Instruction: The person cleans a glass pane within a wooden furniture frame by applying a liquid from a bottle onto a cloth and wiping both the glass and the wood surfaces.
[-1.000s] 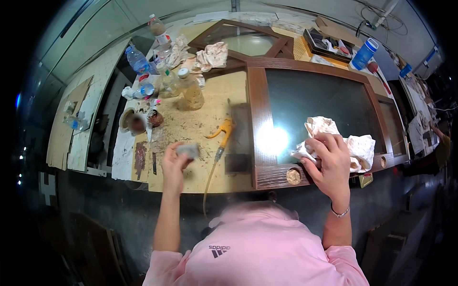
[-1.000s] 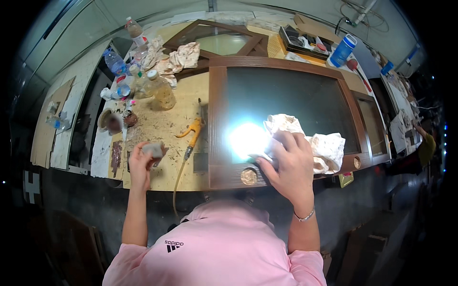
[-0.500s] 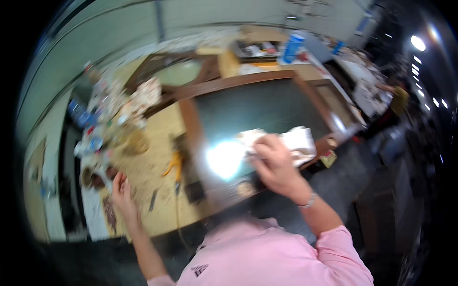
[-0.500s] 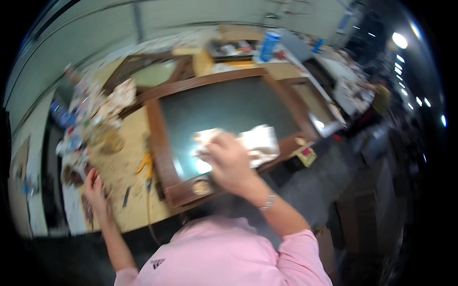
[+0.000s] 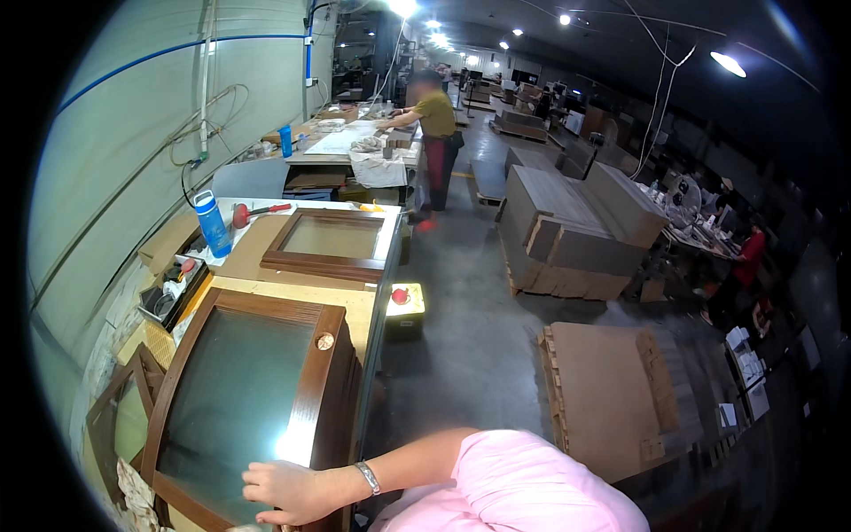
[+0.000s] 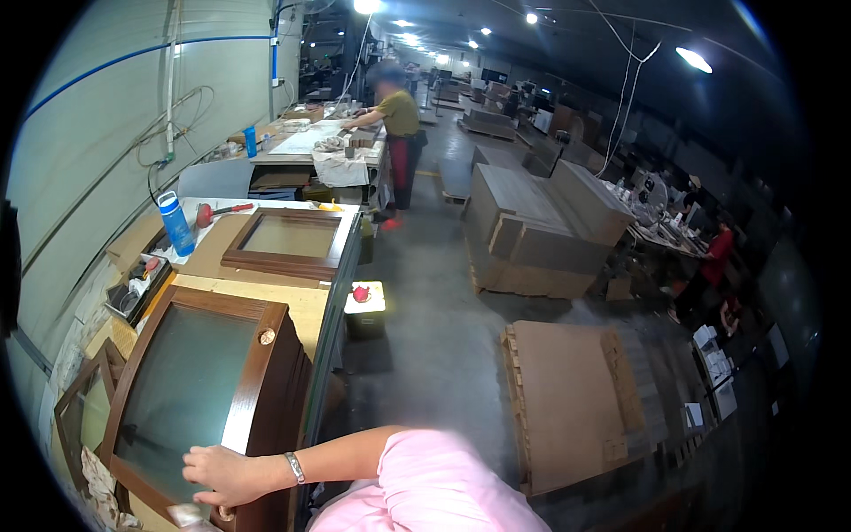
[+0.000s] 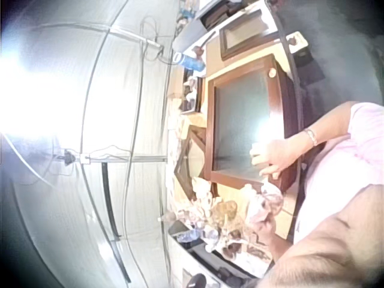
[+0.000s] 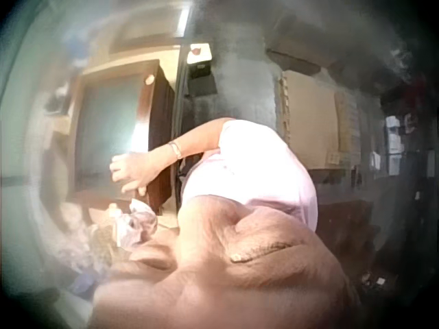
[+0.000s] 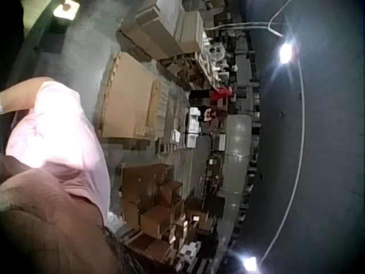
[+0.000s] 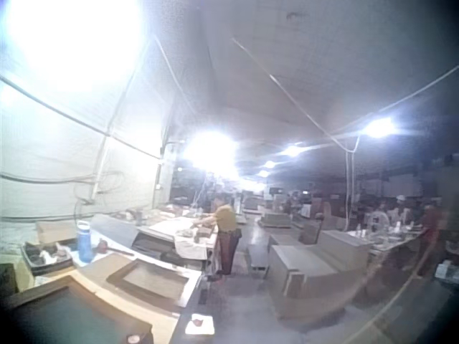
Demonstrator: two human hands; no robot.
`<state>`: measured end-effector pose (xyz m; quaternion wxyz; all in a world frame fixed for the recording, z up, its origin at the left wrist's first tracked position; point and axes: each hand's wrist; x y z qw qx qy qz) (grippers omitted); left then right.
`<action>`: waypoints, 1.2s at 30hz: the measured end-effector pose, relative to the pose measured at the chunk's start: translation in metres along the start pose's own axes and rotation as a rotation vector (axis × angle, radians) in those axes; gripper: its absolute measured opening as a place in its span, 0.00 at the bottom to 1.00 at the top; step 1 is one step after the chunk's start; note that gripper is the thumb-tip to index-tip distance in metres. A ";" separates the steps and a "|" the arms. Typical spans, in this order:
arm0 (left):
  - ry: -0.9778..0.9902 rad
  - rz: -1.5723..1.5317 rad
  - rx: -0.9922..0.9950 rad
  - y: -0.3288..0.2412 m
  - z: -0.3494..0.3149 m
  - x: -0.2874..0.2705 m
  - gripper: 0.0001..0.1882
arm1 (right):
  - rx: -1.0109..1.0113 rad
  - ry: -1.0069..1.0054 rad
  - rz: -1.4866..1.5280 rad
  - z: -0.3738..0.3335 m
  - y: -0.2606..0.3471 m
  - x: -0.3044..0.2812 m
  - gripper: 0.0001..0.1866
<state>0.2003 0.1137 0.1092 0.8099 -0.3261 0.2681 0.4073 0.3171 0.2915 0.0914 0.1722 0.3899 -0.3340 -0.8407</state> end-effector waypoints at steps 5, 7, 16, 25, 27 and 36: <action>-0.118 -0.255 -0.102 0.028 -0.045 0.012 0.27 | -0.038 -0.156 -0.232 -0.013 0.001 0.006 0.13; -0.212 -0.206 -0.080 0.041 -0.029 0.020 0.27 | -0.047 -0.132 -0.258 -0.010 0.000 0.007 0.13; -0.078 -0.098 -0.238 0.035 -0.016 0.011 0.27 | -0.071 -0.155 -0.292 -0.012 -0.001 0.006 0.11; -0.061 -0.071 -0.296 0.036 -0.022 0.007 0.26 | -0.062 -0.140 -0.312 -0.012 -0.003 0.011 0.11; -0.060 -0.071 -0.302 0.037 -0.023 0.007 0.26 | -0.054 -0.132 -0.317 -0.012 -0.003 0.009 0.11; -0.039 -0.055 -0.336 0.036 -0.025 0.003 0.26 | -0.047 -0.122 -0.298 -0.013 -0.003 0.008 0.11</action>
Point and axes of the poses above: each hand's wrist, its own z-axis towards the middle knuckle, its own x-axis out of the palm, y = z × x, and after that the axes turned 12 degrees about x, right-handed
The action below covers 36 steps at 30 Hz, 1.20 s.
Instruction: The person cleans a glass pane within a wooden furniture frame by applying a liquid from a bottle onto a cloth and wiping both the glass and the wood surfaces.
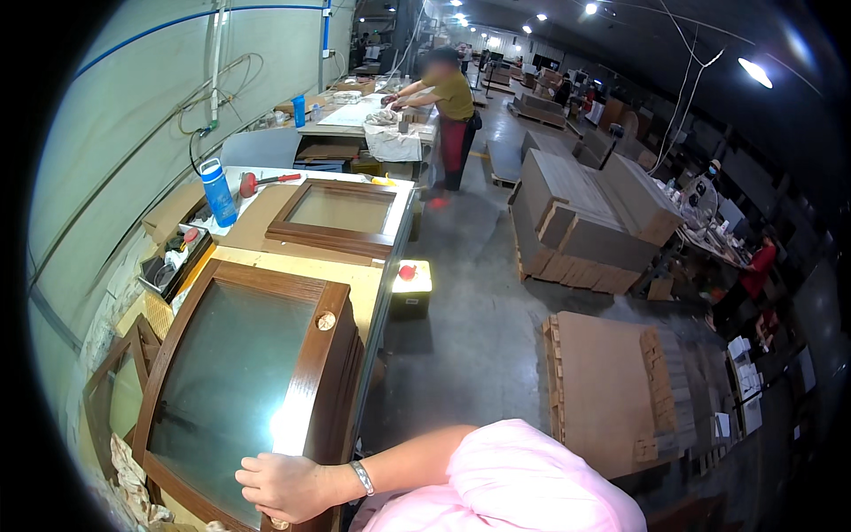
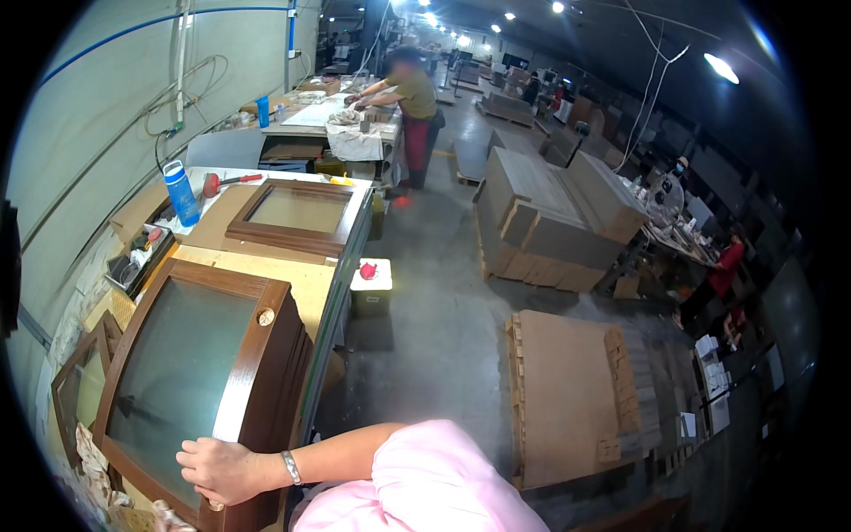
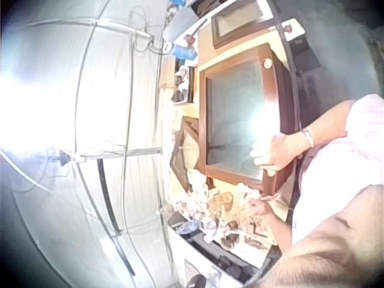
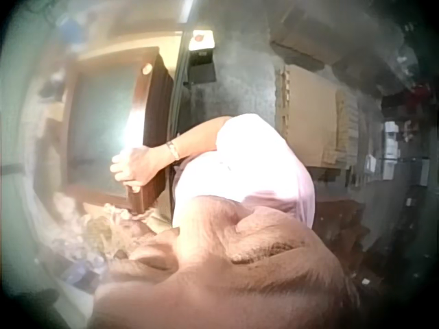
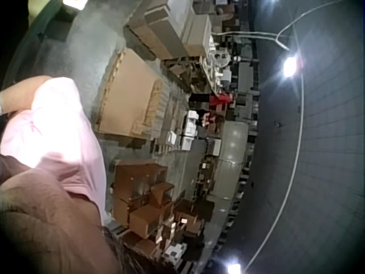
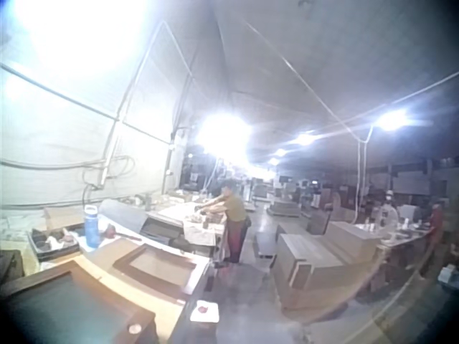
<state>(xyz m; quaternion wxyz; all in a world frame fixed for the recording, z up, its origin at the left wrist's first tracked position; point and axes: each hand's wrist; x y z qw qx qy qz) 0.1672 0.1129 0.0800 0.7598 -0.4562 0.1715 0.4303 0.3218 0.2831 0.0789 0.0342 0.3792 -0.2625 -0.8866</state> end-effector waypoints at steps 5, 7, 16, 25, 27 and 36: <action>-0.001 0.026 0.030 -0.001 -0.003 -0.003 0.25 | -0.015 0.007 -0.010 0.003 0.000 0.001 0.10; 0.014 0.035 0.054 0.002 -0.002 -0.004 0.25 | -0.027 -0.008 -0.006 0.001 0.000 0.000 0.10; 0.025 0.040 0.056 0.002 -0.010 -0.003 0.25 | -0.050 -0.005 0.020 0.002 0.000 -0.003 0.10; 0.000 0.033 -0.084 0.004 -0.003 -0.001 0.23 | -0.012 0.011 0.023 0.003 0.000 -0.004 0.10; 0.007 0.044 -0.018 -0.001 -0.004 -0.001 0.22 | -0.013 0.013 0.019 0.002 0.000 -0.005 0.10; -0.089 0.083 0.287 0.001 -0.011 -0.010 0.19 | -0.049 -0.021 0.026 0.003 0.002 -0.001 0.10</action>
Point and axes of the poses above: each hand's wrist, its own z-axis towards the middle knuckle, its own x-axis out of the palm, y = z × x, and after that the axes turned 12 degrees about x, right-handed
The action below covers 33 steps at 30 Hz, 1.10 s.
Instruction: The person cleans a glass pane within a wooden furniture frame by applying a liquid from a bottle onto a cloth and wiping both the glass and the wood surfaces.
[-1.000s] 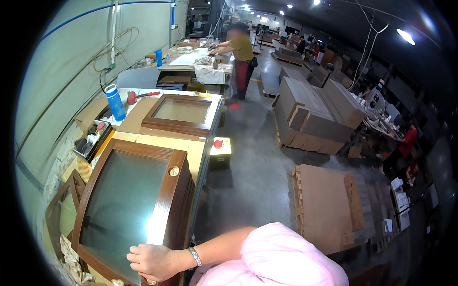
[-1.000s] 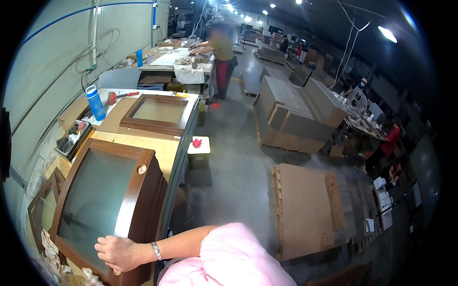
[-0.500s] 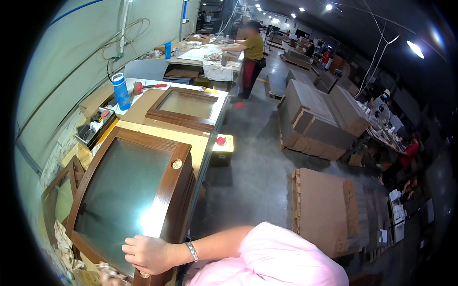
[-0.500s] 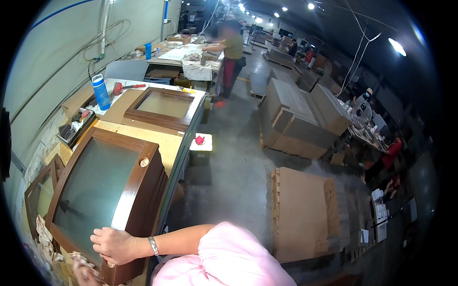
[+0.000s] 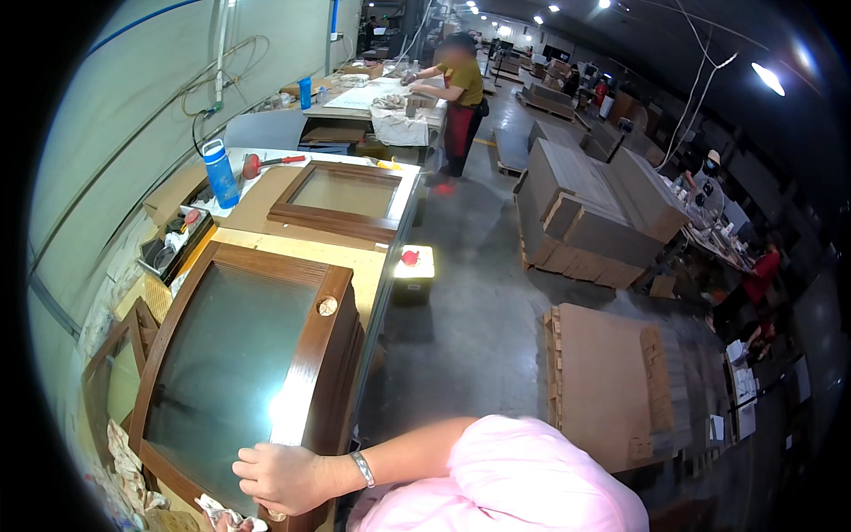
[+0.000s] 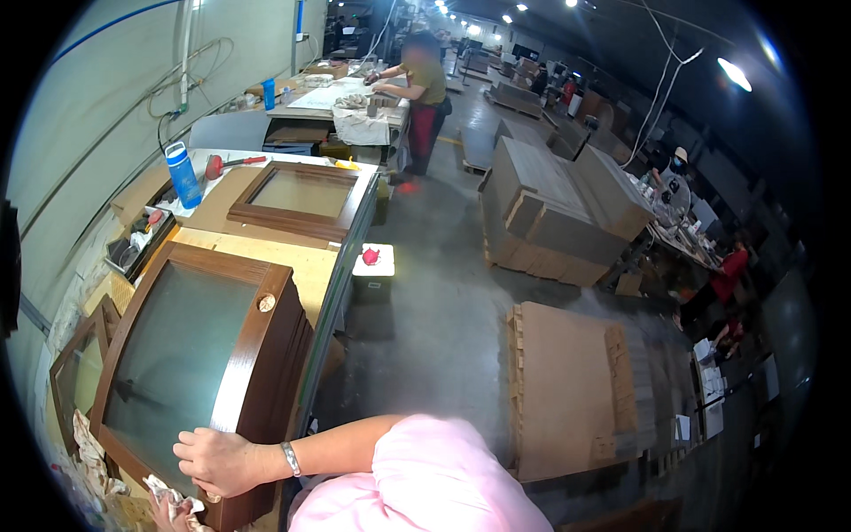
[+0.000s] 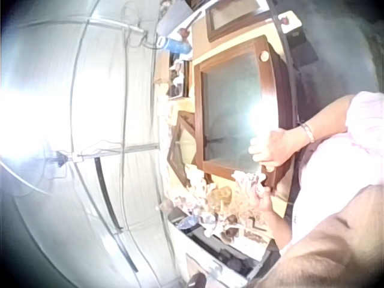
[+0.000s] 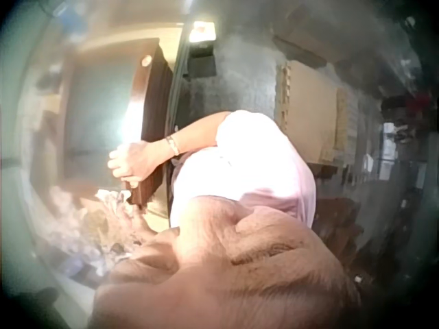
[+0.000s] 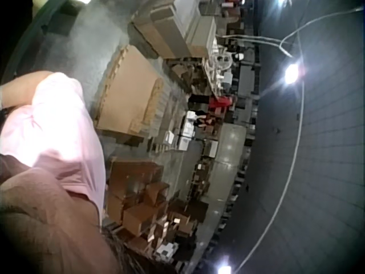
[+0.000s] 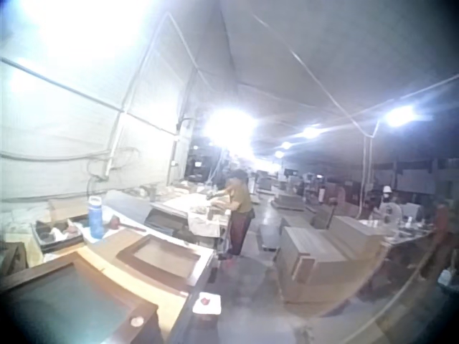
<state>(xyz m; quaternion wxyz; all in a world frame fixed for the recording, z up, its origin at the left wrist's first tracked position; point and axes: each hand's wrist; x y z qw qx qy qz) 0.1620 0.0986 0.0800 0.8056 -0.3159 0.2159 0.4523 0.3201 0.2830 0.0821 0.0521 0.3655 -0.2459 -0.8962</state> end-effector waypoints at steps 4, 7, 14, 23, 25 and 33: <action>0.067 -0.155 -0.808 0.016 0.004 -0.005 0.16 | 0.006 -0.007 -0.030 -0.006 -0.003 -0.004 0.11; 0.252 -0.154 -0.214 -0.023 0.038 -0.010 0.16 | 0.008 0.007 -0.005 -0.007 -0.006 -0.006 0.10; -0.040 -0.264 -0.338 0.089 -0.021 0.000 0.28 | -0.008 0.018 0.018 0.007 0.005 -0.004 0.11; 0.200 -0.178 0.159 -0.002 0.031 -0.007 0.12 | 0.074 0.073 -0.066 0.009 0.006 -0.021 0.08; 0.053 -0.188 0.058 0.031 0.019 -0.010 0.12 | 0.080 0.113 -0.077 0.011 0.013 -0.018 0.07; -0.418 -0.133 -0.486 0.263 0.067 -0.017 0.15 | 0.058 0.056 -0.116 0.009 0.011 -0.020 0.10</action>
Point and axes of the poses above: each hand's wrist, its own z-axis towards the middle knuckle, its own x-axis out of the palm, y = z × x, and after that the axes turned 12 degrees about x, right-handed
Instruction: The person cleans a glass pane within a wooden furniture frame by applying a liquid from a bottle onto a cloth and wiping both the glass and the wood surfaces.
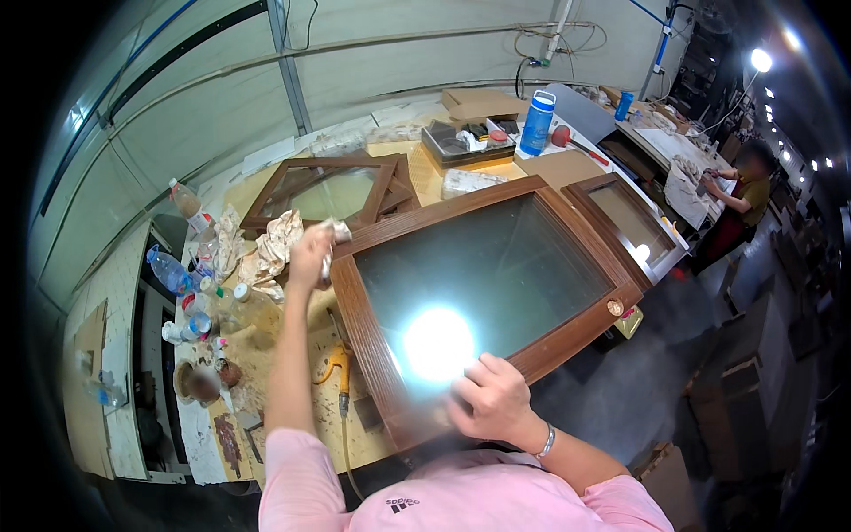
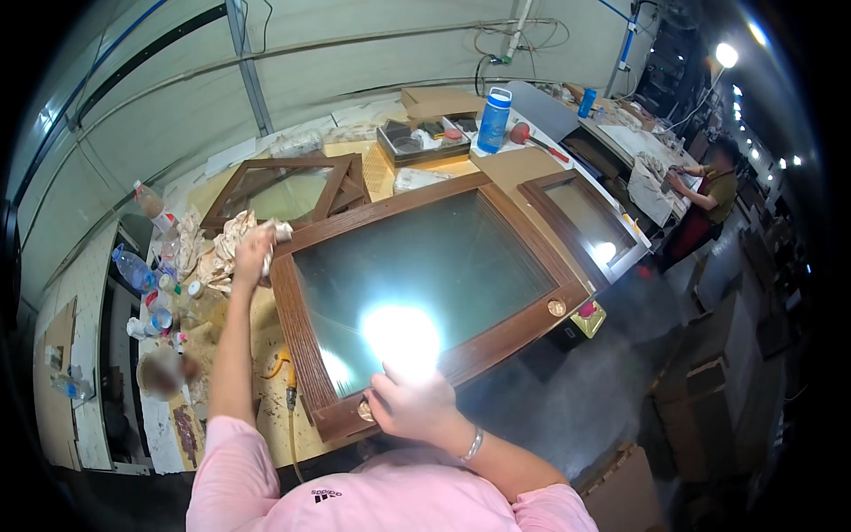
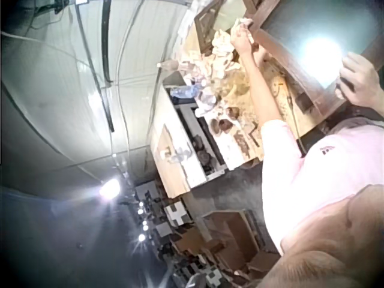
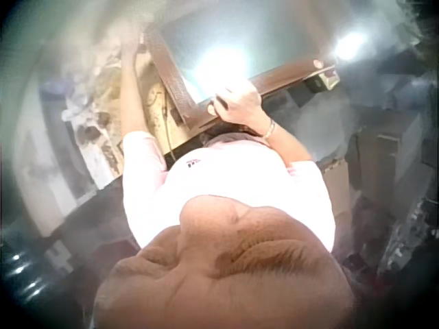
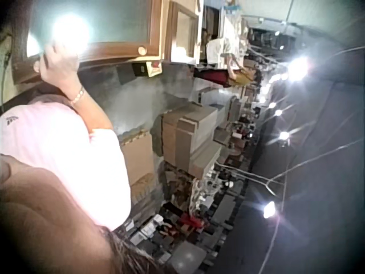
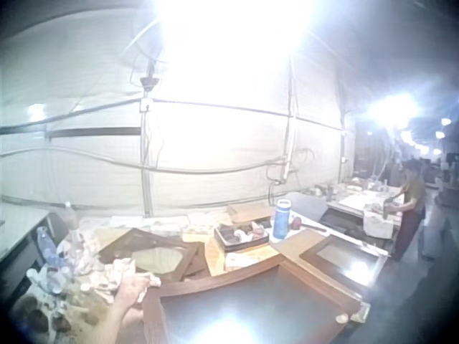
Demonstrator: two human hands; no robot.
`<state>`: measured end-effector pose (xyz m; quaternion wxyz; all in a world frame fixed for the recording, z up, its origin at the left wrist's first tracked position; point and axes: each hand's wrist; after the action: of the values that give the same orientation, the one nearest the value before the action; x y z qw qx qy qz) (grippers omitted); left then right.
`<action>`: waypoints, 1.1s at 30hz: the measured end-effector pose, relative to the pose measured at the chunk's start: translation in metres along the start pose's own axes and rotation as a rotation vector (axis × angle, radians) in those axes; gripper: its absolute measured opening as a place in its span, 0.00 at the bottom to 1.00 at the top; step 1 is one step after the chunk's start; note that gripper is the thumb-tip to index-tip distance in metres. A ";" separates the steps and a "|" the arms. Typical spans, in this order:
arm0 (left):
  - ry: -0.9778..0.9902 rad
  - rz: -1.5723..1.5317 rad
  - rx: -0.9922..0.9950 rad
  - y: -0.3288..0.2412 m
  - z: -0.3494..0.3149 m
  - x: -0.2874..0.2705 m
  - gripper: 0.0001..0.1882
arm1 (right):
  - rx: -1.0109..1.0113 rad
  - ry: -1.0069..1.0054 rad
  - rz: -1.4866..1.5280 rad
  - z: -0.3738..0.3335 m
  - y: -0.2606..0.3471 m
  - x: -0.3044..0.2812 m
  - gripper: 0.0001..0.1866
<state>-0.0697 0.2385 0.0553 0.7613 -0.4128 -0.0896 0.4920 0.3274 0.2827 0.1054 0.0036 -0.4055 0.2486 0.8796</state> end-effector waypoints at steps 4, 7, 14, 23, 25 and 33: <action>-0.086 0.140 -0.083 0.035 0.039 -0.022 0.13 | -0.013 -0.001 0.008 0.002 -0.001 0.000 0.10; -0.084 0.017 0.107 0.010 0.025 -0.028 0.08 | -0.015 -0.011 0.023 0.004 0.003 0.004 0.10; 0.262 0.054 0.373 -0.134 -0.155 -0.006 0.11 | -0.020 -0.072 0.053 0.004 0.000 0.004 0.12; -0.273 -0.255 -0.235 -0.206 -0.204 -0.051 0.18 | -0.039 -0.023 0.030 0.000 -0.005 0.005 0.10; 0.063 -0.055 0.190 -0.235 -0.190 -0.015 0.14 | -0.051 -0.018 0.027 0.001 -0.005 0.006 0.11; -0.026 0.223 -0.194 -0.209 -0.203 -0.054 0.09 | -0.068 -0.050 0.033 0.000 -0.006 0.005 0.11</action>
<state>0.1545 0.0479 0.0884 0.6570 -0.4854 -0.1002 0.5680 0.3254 0.2865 0.0988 -0.0186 -0.3793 0.2250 0.8973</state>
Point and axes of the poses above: each hand's wrist, its own z-axis towards the middle knuckle, its own x-axis out of the palm, y = z × x, and after that the axes turned 12 degrees about x, right-handed
